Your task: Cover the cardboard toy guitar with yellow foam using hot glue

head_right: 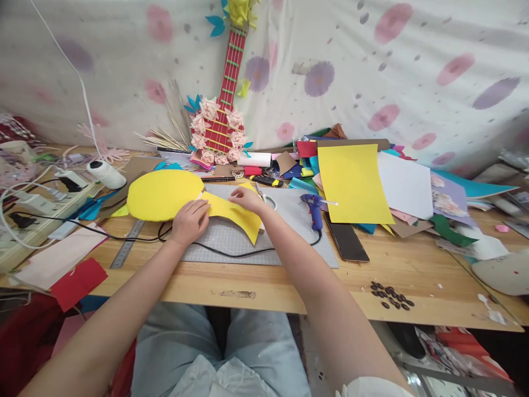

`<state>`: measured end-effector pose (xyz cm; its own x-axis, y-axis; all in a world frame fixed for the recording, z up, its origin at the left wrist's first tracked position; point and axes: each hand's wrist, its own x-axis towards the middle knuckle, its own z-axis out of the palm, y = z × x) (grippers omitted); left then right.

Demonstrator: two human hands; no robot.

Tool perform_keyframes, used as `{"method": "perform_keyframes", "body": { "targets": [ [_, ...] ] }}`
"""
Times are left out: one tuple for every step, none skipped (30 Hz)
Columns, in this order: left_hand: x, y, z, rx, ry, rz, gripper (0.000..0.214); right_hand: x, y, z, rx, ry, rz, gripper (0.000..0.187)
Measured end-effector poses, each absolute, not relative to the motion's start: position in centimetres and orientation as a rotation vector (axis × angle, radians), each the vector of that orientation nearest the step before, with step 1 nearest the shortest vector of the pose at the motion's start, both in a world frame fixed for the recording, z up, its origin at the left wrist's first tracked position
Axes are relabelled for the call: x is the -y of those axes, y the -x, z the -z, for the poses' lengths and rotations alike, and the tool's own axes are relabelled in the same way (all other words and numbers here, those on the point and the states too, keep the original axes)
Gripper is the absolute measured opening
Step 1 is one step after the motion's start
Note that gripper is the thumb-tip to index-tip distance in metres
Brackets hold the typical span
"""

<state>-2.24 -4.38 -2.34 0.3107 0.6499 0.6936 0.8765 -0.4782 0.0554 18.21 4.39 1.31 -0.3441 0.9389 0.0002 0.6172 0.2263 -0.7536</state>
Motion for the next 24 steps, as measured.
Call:
{"method": "perform_keyframes", "body": {
  "targets": [
    [4.3, 2.3, 2.4, 1.388, 2.257, 0.953, 0.027, -4.4, -19.0, -1.3, 1.99, 1.402, -0.933, 0.019],
    [4.3, 2.3, 2.4, 1.402, 2.259, 0.956, 0.026, -4.3, -19.9, -1.1, 1.934, 1.386, -0.932, 0.017],
    [4.2, 2.3, 2.4, 1.41, 2.257, 0.961, 0.026, -4.0, -20.8, -0.9, 1.888, 1.382, -0.926, 0.016],
    [4.3, 2.4, 2.4, 1.416, 2.253, 0.963, 0.025, -3.5, -21.7, -0.6, 1.852, 1.395, -0.914, 0.015],
    [4.3, 2.4, 2.4, 1.425, 2.243, 0.961, 0.024, -2.9, -22.7, -0.2, 1.83, 1.418, -0.897, 0.014],
    [4.4, 2.4, 2.4, 1.438, 2.229, 0.954, 0.023, -2.2, -23.5, 0.1, 1.826, 1.437, -0.892, 0.014],
    [4.5, 2.4, 2.3, 1.454, 2.209, 0.948, 0.022, -1.5, -24.3, 0.5, 1.823, 1.456, -0.883, 0.014],
    [4.5, 2.4, 2.3, 1.469, 2.187, 0.942, 0.021, -0.8, -24.9, 0.9, 1.82, 1.464, -0.876, 0.015],
    [4.6, 2.4, 2.2, 1.48, 2.166, 0.939, 0.02, -0.2, -25.5, 1.2, 1.823, 1.466, -0.871, 0.016],
    [4.7, 2.4, 2.2, 1.484, 2.15, 0.939, 0.02, 0.3, -25.8, 1.4, 1.825, 1.468, -0.867, 0.018],
    [4.7, 2.4, 2.2, 1.485, 2.144, 0.941, 0.02, 0.7, -26.1, 1.6, 1.831, 1.464, -0.868, 0.021],
    [4.7, 2.5, 2.2, 1.483, 2.147, 0.943, 0.02, 0.9, -26.2, 1.7, 1.835, 1.457, -0.871, 0.023],
    [4.8, 2.5, 2.1, 1.481, 2.157, 0.942, 0.02, 1.0, -26.3, 1.8, 1.832, 1.451, -0.876, 0.024],
    [4.8, 2.5, 2.1, 1.48, 2.171, 0.937, 0.021, 1.0, -26.2, 1.8, 1.825, 1.446, -0.881, 0.023],
    [4.8, 2.5, 2.0, 1.478, 2.184, 0.931, 0.021, 1.0, -26.1, 1.9, 1.813, 1.444, -0.881, 0.021],
    [4.9, 2.5, 2.0, 1.475, 2.195, 0.924, 0.021, 1.0, -26.0, 1.9, 1.797, 1.448, -0.877, 0.019],
    [4.9, 2.5, 1.9, 1.472, 2.202, 0.921, 0.021, 0.9, -25.9, 2.0, 1.782, 1.459, -0.873, 0.017],
    [4.9, 2.5, 1.9, 1.468, 2.206, 0.92, 0.021, 0.9, -25.9, 2.0, 1.77, 1.473, -0.871, 0.015],
    [4.9, 2.5, 1.8, 1.466, 2.205, 0.923, 0.021, 0.9, -25.8, 2.1, 1.761, 1.483, -0.876, 0.014],
    [4.9, 2.5, 1.9, 1.466, 2.203, 0.926, 0.021, 0.9, -25.8, 2.1, 1.749, 1.487, -0.889, 0.014],
    [4.9, 2.5, 1.9, 1.466, 2.203, 0.929, 0.021, 0.9, -25.9, 2.2, 1.736, 1.485, -0.908, 0.013],
    [4.9, 2.5, 1.9, 1.462, 2.207, 0.93, 0.023, 0.9, -25.9, 2.2, 1.72, 1.478, -0.928, 0.014],
    [4.9, 2.5, 2.0, 1.451, 2.219, 0.93, 0.025, 0.9, -26.0, 2.3, 1.701, 1.47, -0.947, 0.014],
    [4.9, 2.5, 2.0, 1.434, 2.239, 0.927, 0.028, 0.9, -26.0, 2.3, 1.681, 1.465, -0.961, 0.014]
  ]
}}
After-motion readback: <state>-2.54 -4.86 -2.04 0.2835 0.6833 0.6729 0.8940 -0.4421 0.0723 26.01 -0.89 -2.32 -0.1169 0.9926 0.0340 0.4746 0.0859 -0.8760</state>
